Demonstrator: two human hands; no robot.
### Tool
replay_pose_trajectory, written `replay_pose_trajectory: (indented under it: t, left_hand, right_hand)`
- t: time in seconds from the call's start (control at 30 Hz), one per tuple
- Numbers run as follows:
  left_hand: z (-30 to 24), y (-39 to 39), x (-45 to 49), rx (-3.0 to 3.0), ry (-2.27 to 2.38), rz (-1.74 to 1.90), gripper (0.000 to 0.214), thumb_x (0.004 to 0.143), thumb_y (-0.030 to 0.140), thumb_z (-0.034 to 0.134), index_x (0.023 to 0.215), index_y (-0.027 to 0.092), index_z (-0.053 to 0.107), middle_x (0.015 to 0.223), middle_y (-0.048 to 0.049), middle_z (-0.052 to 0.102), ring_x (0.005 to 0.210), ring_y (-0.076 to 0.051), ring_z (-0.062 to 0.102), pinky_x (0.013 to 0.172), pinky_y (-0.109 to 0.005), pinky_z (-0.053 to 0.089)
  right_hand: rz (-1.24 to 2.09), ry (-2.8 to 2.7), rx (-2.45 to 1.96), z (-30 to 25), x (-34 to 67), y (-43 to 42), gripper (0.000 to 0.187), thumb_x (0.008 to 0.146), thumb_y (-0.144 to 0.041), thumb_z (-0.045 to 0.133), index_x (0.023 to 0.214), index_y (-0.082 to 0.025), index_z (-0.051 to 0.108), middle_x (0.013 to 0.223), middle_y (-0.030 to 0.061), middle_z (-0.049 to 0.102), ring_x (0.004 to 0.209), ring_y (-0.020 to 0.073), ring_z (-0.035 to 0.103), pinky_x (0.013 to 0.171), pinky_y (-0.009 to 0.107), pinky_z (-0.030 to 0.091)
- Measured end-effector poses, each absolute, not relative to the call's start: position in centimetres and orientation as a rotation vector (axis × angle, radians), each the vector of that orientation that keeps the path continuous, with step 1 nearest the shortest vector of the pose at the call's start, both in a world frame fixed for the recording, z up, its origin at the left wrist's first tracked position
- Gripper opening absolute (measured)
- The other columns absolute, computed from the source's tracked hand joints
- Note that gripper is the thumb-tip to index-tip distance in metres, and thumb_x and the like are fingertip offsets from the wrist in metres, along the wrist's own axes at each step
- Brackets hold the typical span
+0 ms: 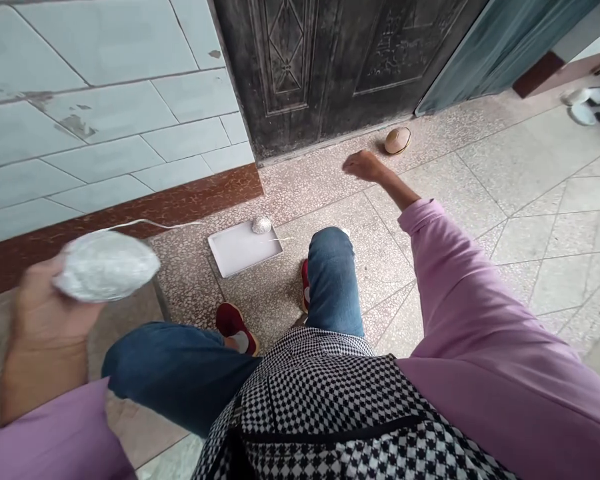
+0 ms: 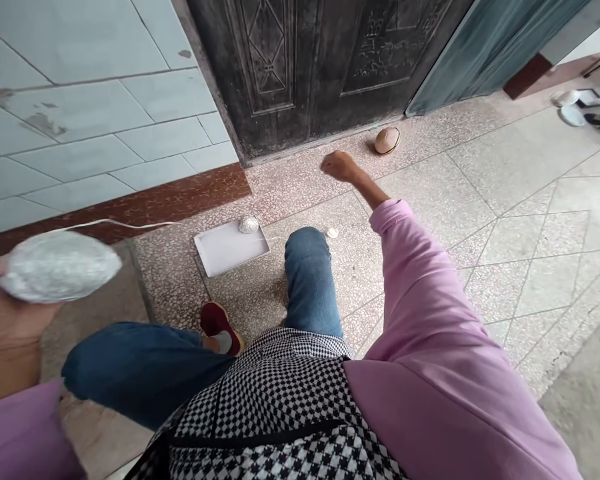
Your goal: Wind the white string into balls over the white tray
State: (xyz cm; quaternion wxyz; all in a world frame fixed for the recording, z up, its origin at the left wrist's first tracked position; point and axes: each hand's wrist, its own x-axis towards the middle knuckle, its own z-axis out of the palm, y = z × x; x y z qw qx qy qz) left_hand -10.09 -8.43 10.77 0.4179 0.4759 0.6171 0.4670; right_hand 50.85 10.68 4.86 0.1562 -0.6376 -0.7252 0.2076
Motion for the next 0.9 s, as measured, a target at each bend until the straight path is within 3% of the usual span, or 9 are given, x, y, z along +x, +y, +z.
replay_pose_trajectory:
  t: [0.13,0.27,0.33,0.4,0.43,0.53,0.67,0.77,0.9]
  left_hand:
    - [8.4,-5.2,-6.8,1.078,1.505,1.092,0.050,0.057,0.062,0.097,0.100,0.036,0.099,0.106,-0.0083,0.093,0.114,-0.053,0.083,0.108,-0.074,0.074]
    - [8.9,-5.3,-6.0,1.321,1.524,1.056,0.059,0.058,0.064,0.102,0.110,0.036,0.103,0.113,-0.0073,0.094,0.099,-0.041,0.075,0.098,-0.058,0.068]
    - [9.2,-5.8,-6.2,1.531,1.553,1.034,0.061,0.062,0.065,0.103,0.116,0.037,0.104,0.120,-0.0054,0.096,0.109,-0.044,0.078,0.107,-0.059,0.066]
    - [9.0,-6.3,-6.7,1.741,1.602,0.994,0.063,0.066,0.066,0.103,0.123,0.039,0.102,0.130,-0.0042,0.097,0.120,-0.049,0.080,0.120,-0.065,0.064]
    - [8.8,-6.5,-7.1,1.835,1.635,0.978,0.065,0.067,0.067,0.103,0.125,0.039,0.100,0.134,-0.0046,0.096,0.126,-0.051,0.080,0.127,-0.069,0.061]
    - [7.8,-6.9,-8.7,2.059,1.776,0.885,0.066,0.075,0.075,0.095,0.127,0.035,0.095,0.139,-0.0101,0.094,0.137,-0.055,0.078,0.141,-0.075,0.052]
    - [6.9,-7.4,-12.7,2.185,2.031,0.511,0.081,0.099,0.084,0.066,0.144,0.022,0.090,0.148,-0.0239,0.090,0.149,-0.058,0.077,0.143,-0.077,0.050]
    - [6.5,-7.9,-16.6,2.086,2.230,0.323,0.098,0.094,0.089,0.059,0.150,0.014,0.090,0.152,-0.0292,0.089,0.153,-0.062,0.077,0.144,-0.079,0.052]
    - [5.9,-8.7,-19.8,1.832,2.456,0.281,0.104,0.079,0.085,0.069,0.154,0.015,0.092,0.149,-0.0292,0.090,0.153,-0.066,0.077,0.139,-0.083,0.057]
  right_hand:
    - [1.169,-1.967,-1.322,4.1,37.6,9.2,0.013,0.125,-0.016,0.081,0.132,-0.017,0.092,0.146,0.0168,0.094,0.118,0.0254,0.089,0.084,0.029,0.075]
    - [1.687,-1.709,-0.664,3.3,25.0,4.7,0.037,0.117,-0.050,0.091,0.148,-0.030,0.087,0.175,0.0077,0.086,0.159,0.0344,0.082,0.083,0.030,0.076]
    - [1.760,-1.673,-0.536,2.8,21.6,2.7,0.049,0.110,-0.059,0.094,0.152,-0.037,0.084,0.176,0.0017,0.086,0.152,0.0330,0.084,0.078,0.029,0.073]
    - [1.779,-1.722,-0.513,2.1,20.3,1.4,0.046,0.107,-0.065,0.094,0.140,-0.033,0.085,0.145,0.0009,0.094,0.113,0.0277,0.088,0.070,0.029,0.064]
    - [1.787,-1.770,-0.513,1.7,20.3,1.2,0.045,0.108,-0.068,0.094,0.128,-0.029,0.086,0.120,0.0005,0.093,0.091,0.0235,0.080,0.067,0.030,0.058]
    - [1.797,-1.916,-0.503,0.4,22.6,1.5,0.058,0.113,-0.078,0.090,0.103,-0.021,0.082,0.073,-0.0044,0.062,0.068,0.0159,0.049,0.065,0.028,0.041]
    - [1.720,-2.017,-0.569,-0.3,31.2,4.3,0.048,0.121,-0.057,0.087,0.097,-0.016,0.078,0.076,-0.0040,0.058,0.072,0.0130,0.046,0.067,0.026,0.036]
    - [1.401,-2.163,-0.994,0.9,41.4,7.0,0.040,0.122,-0.029,0.086,0.085,-0.015,0.074,0.076,-0.0015,0.064,0.072,0.0120,0.051,0.068,0.026,0.040]
    - [0.707,-2.164,-1.656,3.4,54.0,9.4,0.039,0.124,-0.014,0.082,0.084,-0.013,0.081,0.069,0.0021,0.068,0.067,0.0134,0.057,0.073,0.030,0.050]
